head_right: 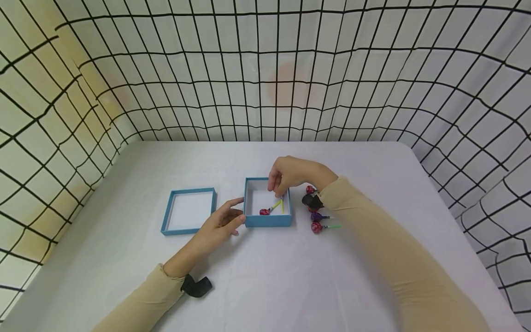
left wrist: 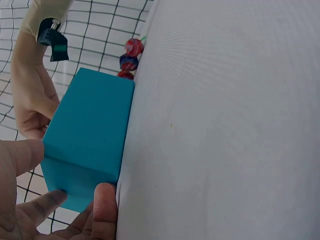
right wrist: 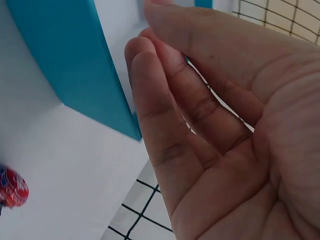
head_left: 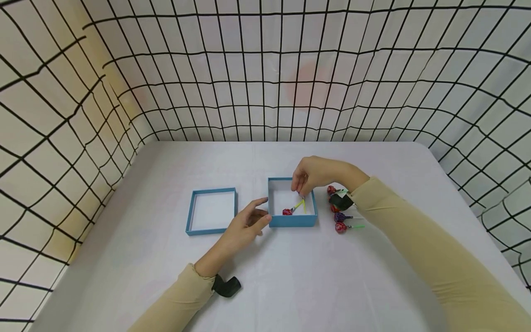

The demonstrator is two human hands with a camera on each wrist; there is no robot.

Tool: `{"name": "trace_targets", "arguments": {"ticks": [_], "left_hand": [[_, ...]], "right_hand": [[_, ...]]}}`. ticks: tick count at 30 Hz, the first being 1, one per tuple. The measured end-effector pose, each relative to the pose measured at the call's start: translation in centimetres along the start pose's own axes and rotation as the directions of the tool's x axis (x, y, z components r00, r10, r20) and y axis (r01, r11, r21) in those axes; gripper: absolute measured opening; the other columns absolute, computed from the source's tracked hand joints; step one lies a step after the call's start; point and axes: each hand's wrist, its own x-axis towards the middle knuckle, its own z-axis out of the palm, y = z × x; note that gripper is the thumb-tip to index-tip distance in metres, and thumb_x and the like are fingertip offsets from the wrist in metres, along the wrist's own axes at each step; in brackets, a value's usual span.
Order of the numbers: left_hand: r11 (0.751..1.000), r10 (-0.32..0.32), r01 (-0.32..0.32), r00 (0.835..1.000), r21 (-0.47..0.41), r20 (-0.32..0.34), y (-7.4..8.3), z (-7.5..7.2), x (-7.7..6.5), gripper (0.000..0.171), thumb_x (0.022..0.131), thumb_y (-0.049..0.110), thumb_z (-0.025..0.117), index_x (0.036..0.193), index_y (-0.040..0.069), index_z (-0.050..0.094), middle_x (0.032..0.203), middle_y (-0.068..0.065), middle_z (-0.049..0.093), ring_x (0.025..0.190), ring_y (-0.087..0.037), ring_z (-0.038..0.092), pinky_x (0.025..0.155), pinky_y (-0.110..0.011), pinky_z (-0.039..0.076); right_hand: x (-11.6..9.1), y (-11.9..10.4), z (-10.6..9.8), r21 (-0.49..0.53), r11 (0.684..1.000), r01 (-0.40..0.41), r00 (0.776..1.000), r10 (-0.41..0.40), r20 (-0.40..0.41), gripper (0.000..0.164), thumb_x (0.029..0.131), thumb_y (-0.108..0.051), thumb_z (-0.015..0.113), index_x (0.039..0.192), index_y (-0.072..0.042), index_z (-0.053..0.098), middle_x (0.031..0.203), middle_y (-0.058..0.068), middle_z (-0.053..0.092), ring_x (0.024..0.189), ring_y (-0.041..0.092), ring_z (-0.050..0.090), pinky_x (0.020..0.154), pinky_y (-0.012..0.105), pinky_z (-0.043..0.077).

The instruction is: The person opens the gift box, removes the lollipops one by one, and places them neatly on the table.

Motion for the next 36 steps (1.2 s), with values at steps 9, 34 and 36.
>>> {"name": "trace_targets", "arguments": {"ticks": [9,34,36], "left_hand": [[1.000,0.001,-0.001,1.000,0.005,-0.002,0.2,-0.1,-0.1,0.055,0.102,0.028,0.060,0.152,0.018,0.041,0.130,-0.017,0.064,0.102,-0.029,0.068,0.081,-0.040,0.059],[1.000,0.006,-0.006,1.000,-0.009,0.001,0.2,-0.1,-0.1,0.055,0.102,0.026,0.060,0.153,0.017,0.041,0.130,-0.018,0.063,0.102,-0.031,0.067,0.081,-0.042,0.059],[1.000,0.007,-0.007,1.000,-0.002,0.001,0.2,-0.1,-0.1,0.055,0.102,0.027,0.060,0.152,0.017,0.041,0.129,-0.017,0.064,0.101,-0.030,0.068,0.080,-0.040,0.059]], "right_hand": [[1.5,-0.8,1.7,-0.074,0.996,-0.056,0.997,0.060,0.041,0.014,0.081,-0.004,0.081,0.094,-0.005,0.076,0.084,0.001,0.073,0.078,0.011,0.065,0.074,0.025,0.056],[2.4,-1.6,4.2,-0.206,0.977,-0.056,0.998,0.061,0.019,0.007,0.082,-0.008,0.083,0.084,-0.009,0.076,0.083,0.001,0.073,0.074,0.011,0.063,0.069,0.024,0.054],[2.3,-1.7,4.1,-0.185,0.981,-0.062,0.997,0.070,0.036,0.010,0.080,-0.003,0.083,0.087,-0.007,0.076,0.086,0.003,0.073,0.076,0.012,0.063,0.071,0.025,0.054]]}}
